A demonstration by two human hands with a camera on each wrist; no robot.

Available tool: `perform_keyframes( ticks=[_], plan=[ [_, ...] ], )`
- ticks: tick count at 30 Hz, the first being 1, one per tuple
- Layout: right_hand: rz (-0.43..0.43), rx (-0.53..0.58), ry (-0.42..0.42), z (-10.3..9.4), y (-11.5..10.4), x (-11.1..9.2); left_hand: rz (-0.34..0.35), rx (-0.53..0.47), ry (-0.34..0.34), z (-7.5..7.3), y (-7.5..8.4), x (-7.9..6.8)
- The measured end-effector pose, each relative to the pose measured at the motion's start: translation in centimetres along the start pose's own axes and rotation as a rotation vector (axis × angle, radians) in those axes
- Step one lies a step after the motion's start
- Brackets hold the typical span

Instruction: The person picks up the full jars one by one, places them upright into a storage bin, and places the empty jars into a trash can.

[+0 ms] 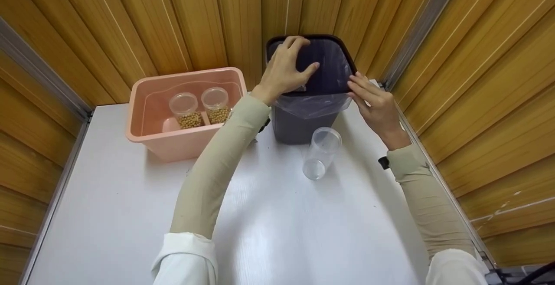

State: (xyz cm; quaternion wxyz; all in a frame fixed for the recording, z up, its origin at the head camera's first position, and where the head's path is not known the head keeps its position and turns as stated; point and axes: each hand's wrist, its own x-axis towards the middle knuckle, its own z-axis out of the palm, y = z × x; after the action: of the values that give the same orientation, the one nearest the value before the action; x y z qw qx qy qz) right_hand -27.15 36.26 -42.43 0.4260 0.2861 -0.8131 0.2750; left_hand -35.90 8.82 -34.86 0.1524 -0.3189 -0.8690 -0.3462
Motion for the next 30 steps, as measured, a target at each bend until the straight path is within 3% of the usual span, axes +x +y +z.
perform_keyframes(
  ticks=[18, 30],
  plan=[
    [-0.006, -0.008, -0.005, 0.1, 0.2, 0.4, 0.074, -0.013, -0.003, -0.8, 1.4, -2.1],
    [-0.003, -0.002, -0.004, -0.1, 0.4, 0.3, 0.191, -0.023, -0.009, -0.6, 3.1, -4.1]
  ],
)
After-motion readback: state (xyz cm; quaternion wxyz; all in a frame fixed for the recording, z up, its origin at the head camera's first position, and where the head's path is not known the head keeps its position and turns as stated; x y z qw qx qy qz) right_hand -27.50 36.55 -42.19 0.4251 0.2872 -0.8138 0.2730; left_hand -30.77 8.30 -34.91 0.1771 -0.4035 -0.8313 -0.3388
